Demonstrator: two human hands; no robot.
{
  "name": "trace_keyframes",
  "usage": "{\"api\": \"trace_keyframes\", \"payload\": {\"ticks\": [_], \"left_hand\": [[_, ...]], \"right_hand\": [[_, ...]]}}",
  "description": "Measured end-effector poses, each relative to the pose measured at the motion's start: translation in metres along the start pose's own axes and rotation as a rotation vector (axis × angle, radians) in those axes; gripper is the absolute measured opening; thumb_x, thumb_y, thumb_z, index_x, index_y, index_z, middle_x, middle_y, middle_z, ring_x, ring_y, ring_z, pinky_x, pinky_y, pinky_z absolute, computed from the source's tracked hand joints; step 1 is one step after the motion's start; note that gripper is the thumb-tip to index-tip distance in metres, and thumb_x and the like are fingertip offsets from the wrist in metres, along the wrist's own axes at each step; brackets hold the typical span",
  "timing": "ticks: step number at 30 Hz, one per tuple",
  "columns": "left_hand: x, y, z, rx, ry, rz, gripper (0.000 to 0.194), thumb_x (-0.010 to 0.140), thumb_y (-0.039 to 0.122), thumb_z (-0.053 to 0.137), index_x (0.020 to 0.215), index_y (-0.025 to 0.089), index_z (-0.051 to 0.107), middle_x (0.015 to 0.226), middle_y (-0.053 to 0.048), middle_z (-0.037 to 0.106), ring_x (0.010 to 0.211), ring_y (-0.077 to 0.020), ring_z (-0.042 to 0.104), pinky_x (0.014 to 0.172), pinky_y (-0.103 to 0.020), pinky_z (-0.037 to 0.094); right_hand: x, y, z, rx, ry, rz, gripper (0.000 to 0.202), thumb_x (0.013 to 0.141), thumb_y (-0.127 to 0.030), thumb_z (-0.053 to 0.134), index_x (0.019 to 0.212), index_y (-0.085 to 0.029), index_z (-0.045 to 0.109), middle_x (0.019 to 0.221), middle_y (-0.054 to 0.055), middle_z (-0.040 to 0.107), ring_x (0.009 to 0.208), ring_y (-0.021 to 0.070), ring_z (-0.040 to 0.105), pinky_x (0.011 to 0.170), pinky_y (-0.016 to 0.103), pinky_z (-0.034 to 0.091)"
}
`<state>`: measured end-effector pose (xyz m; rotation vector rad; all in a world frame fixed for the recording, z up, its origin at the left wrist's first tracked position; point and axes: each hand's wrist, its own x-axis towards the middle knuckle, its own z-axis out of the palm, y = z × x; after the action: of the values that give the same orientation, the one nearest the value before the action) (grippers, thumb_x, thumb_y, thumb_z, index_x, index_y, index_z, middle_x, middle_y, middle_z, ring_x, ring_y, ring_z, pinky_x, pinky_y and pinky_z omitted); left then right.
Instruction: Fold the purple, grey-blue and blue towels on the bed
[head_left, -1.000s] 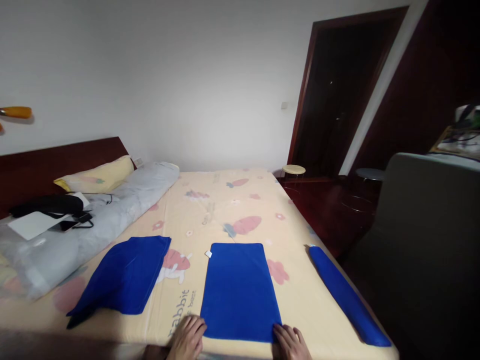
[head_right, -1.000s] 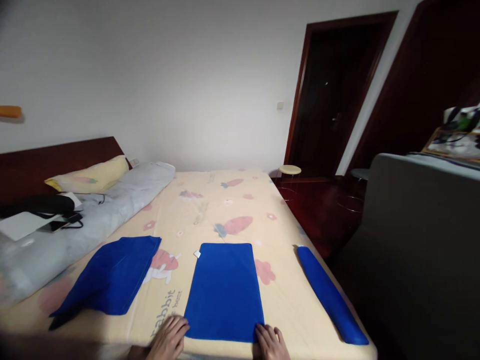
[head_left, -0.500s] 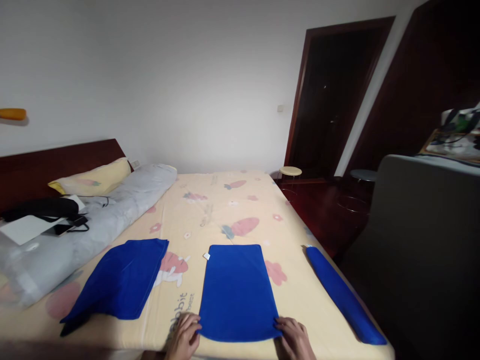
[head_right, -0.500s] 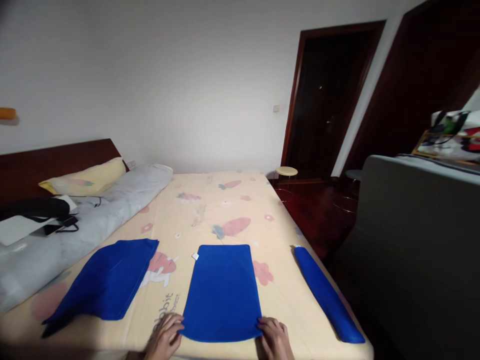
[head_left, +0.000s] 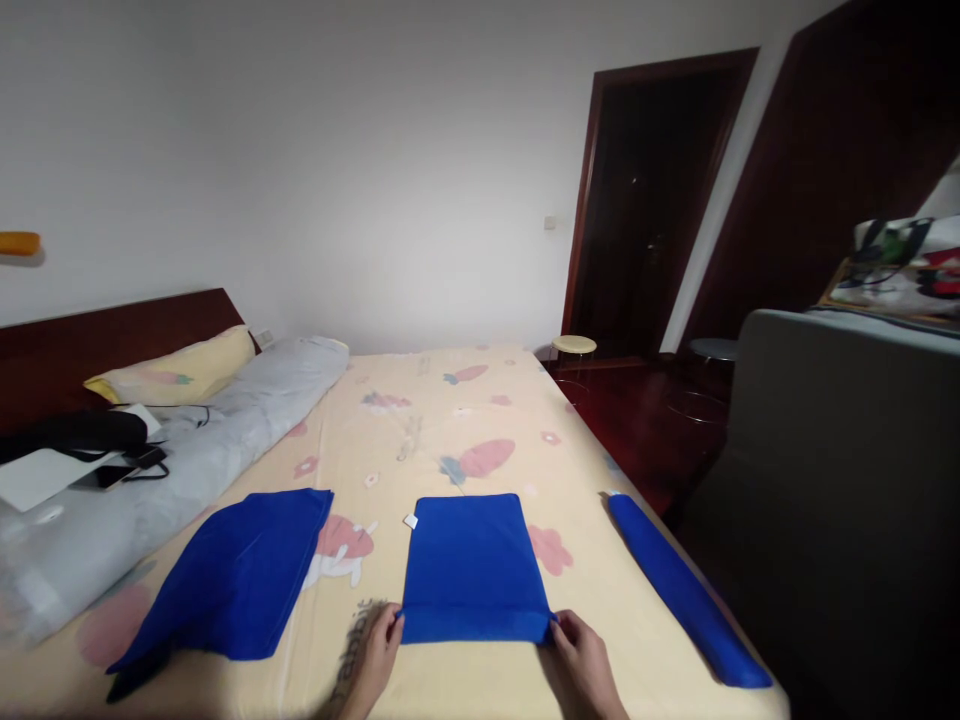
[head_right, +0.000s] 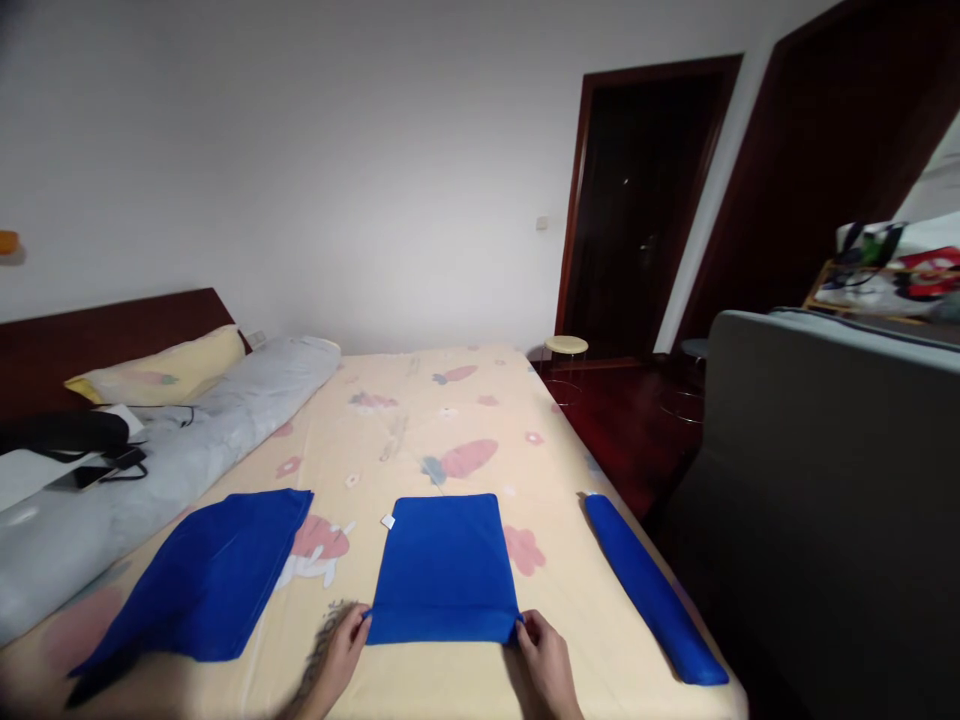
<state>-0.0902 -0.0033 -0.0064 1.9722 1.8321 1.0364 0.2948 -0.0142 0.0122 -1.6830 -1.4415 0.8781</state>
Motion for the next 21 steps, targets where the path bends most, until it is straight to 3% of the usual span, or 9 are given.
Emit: {"api": "trace_keyframes", "payload": {"ticks": [4, 8, 12, 15, 18, 21], "left_hand": [[0.0, 0.002, 0.015, 0.271, -0.077, 0.011, 0.029, 0.088, 0.02, 0.039, 0.094, 0.025, 0.067, 0.091, -0.005, 0.073, 0.087, -0.0188, 0.067, 0.083, -0.032, 0.051], [-0.003, 0.019, 0.02, 0.54, -0.034, -0.051, 0.037, 0.086, 0.011, 0.038, 0.107, 0.021, 0.066, 0.109, -0.009, 0.07, 0.107, -0.0236, 0.061, 0.094, -0.039, 0.042], [-0.004, 0.036, 0.011, 0.578, -0.138, -0.041, 0.04, 0.086, 0.01, 0.036, 0.105, 0.026, 0.067, 0.107, -0.003, 0.068, 0.105, -0.0201, 0.058, 0.093, -0.035, 0.037], [-0.002, 0.044, 0.003, 0.575, -0.243, -0.063, 0.039, 0.085, 0.011, 0.036, 0.099, 0.027, 0.068, 0.107, -0.002, 0.068, 0.109, -0.0193, 0.055, 0.096, -0.035, 0.033], [0.003, 0.055, -0.003, 0.648, -0.264, -0.105, 0.038, 0.087, 0.021, 0.035, 0.105, 0.022, 0.068, 0.116, -0.008, 0.067, 0.118, -0.0253, 0.052, 0.103, -0.043, 0.029], [0.008, 0.072, 0.004, 0.725, -0.261, -0.144, 0.044, 0.087, 0.031, 0.037, 0.113, 0.014, 0.067, 0.13, -0.016, 0.061, 0.127, -0.0348, 0.046, 0.107, -0.055, 0.025]], "right_hand": [[0.002, 0.008, 0.011, -0.222, 0.037, -0.011, 0.025, 0.086, -0.041, 0.041, 0.077, -0.024, 0.057, 0.075, 0.003, 0.07, 0.071, 0.0194, 0.064, 0.065, 0.029, 0.042], [0.002, 0.025, 0.025, -0.433, 0.192, -0.218, 0.022, 0.086, -0.029, 0.04, 0.091, -0.022, 0.06, 0.08, 0.006, 0.068, 0.074, 0.0194, 0.062, 0.07, 0.03, 0.043], [-0.002, 0.037, 0.032, -0.551, 0.342, -0.322, 0.026, 0.091, -0.027, 0.037, 0.102, -0.021, 0.06, 0.085, 0.007, 0.064, 0.074, 0.0186, 0.057, 0.07, 0.031, 0.041], [-0.005, 0.038, 0.032, -0.571, 0.337, -0.315, 0.025, 0.092, -0.023, 0.036, 0.099, -0.022, 0.061, 0.084, 0.005, 0.062, 0.071, 0.0175, 0.055, 0.068, 0.03, 0.039], [-0.004, 0.031, 0.03, -0.595, 0.288, -0.31, 0.028, 0.089, -0.016, 0.035, 0.088, -0.022, 0.063, 0.081, 0.006, 0.06, 0.073, 0.0189, 0.056, 0.068, 0.031, 0.039], [0.0, 0.016, 0.033, -0.63, 0.308, -0.243, 0.028, 0.09, -0.023, 0.037, 0.079, -0.022, 0.062, 0.079, 0.007, 0.06, 0.073, 0.0207, 0.056, 0.068, 0.033, 0.04]]}}
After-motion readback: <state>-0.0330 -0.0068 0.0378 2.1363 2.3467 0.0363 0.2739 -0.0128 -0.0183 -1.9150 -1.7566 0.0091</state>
